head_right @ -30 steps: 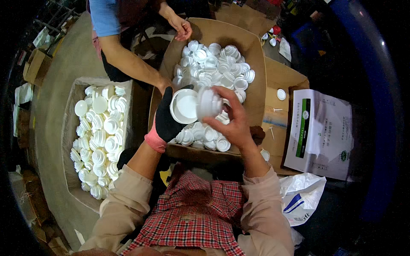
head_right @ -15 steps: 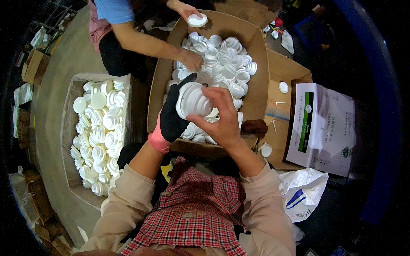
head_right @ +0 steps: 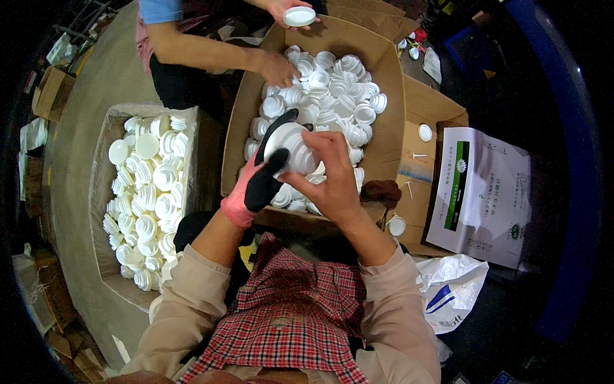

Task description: The person picks white plastic cups and lids from a cardboard box, inserts a small white plastic piece into the lid, and places the assembled unit into a second container. The process is repeated continuously with both hands visible in the frame.

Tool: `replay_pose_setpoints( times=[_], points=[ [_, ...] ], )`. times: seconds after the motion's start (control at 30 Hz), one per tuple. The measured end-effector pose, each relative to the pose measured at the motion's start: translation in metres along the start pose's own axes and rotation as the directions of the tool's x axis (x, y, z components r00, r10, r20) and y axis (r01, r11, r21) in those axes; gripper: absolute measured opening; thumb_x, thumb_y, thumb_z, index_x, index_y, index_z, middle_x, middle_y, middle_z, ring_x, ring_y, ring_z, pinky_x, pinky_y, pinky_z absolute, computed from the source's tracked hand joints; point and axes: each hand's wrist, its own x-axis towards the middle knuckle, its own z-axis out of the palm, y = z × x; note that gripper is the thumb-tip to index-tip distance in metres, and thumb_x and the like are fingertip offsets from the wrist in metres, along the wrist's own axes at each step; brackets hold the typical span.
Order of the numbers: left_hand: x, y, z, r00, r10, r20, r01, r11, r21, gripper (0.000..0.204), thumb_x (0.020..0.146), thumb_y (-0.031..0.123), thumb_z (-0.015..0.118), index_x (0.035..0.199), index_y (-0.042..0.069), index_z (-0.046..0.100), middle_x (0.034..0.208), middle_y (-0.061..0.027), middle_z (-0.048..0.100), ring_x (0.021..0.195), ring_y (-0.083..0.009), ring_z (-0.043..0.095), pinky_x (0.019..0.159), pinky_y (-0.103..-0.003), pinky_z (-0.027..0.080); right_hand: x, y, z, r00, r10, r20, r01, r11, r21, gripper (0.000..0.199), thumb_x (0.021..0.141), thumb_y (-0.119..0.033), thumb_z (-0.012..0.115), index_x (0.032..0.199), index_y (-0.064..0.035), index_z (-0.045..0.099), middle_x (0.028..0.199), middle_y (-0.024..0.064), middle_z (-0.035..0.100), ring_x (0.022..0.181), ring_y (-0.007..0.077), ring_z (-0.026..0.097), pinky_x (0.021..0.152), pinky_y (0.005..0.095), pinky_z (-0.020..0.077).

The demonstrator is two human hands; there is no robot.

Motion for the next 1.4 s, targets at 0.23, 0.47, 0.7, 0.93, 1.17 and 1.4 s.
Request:
replay_pose_setpoints(
  times=[0.23,0.47,0.7,0.93,1.17,1.4],
  points=[
    [0.003,-0.004,0.015,0.995,0.018,0.101,-0.038,0.978,0.204,0.071,0.078,0.006,0.072,0.141,0.003,0.039,0.140,-0.0098,0.045,0.129,-0.0171,0.042,0.106,-0.031,0.036,0.005,0.028,0.003,0.878,0.472,0.079,-0.406,0.646,0.646,0.049,0.099,-0.045,0.048,0.113,0.0007,0.059,0.107,0.0061,0.060,0.099,0.0132,0.053,0.088,0.0268,0.0415],
    [0.001,-0.030,0.019,0.988,0.120,-0.096,0.009,0.579,0.815,0.051,0.082,0.009,0.067,0.128,-0.002,0.048,0.103,-0.0196,0.065,0.099,-0.0294,0.063,0.086,-0.036,0.049,0.014,0.048,0.007,0.874,0.405,-0.269,-0.329,0.900,0.288,0.054,0.101,-0.045,0.041,0.076,0.0021,0.048,0.064,0.0097,0.043,0.064,0.0168,0.037,0.060,0.0348,0.0368],
    [0.009,-0.034,0.000,0.976,-0.155,-0.156,0.158,0.988,0.004,0.038,0.091,0.021,0.061,0.118,-0.006,0.056,0.103,-0.0156,0.065,0.093,-0.0268,0.066,0.080,-0.042,0.057,0.018,0.067,0.004,0.816,0.566,0.113,-0.470,0.538,0.699,0.074,0.098,-0.061,0.028,0.104,0.0033,0.064,0.095,0.0117,0.067,0.090,0.0182,0.062,0.084,0.0323,0.0480],
    [-0.005,-0.008,-0.025,0.985,-0.174,0.013,0.171,0.945,-0.278,0.044,0.101,0.028,0.044,0.136,0.001,0.043,0.128,-0.0153,0.055,0.111,-0.0304,0.060,0.081,-0.045,0.058,0.009,0.043,-0.013,0.964,0.038,0.262,-0.177,0.830,0.528,0.076,0.076,-0.029,0.079,0.139,-0.0044,0.044,0.141,0.0136,0.044,0.129,0.0268,0.045,0.106,0.0390,0.0378],
    [-0.008,-0.004,-0.027,0.988,-0.153,-0.035,0.147,0.980,-0.137,0.042,0.096,0.029,0.053,0.128,0.001,0.053,0.119,-0.0090,0.062,0.108,-0.0197,0.062,0.090,-0.033,0.052,-0.003,0.026,-0.002,0.973,-0.148,0.174,0.130,0.985,0.109,0.092,0.063,-0.041,0.083,0.136,-0.0023,0.044,0.138,0.0183,0.045,0.127,0.0349,0.046,0.103,0.0394,0.0395],
    [-0.010,-0.002,-0.019,0.971,-0.225,-0.083,0.211,0.966,-0.152,0.038,0.092,0.024,0.060,0.122,0.000,0.056,0.110,-0.0083,0.063,0.100,-0.0166,0.063,0.085,-0.030,0.051,-0.007,0.022,-0.001,0.979,-0.140,0.147,0.134,0.990,0.046,0.090,0.060,-0.041,0.086,0.132,-0.0016,0.047,0.132,0.0178,0.050,0.122,0.0336,0.049,0.099,0.0396,0.0426]
  ],
)
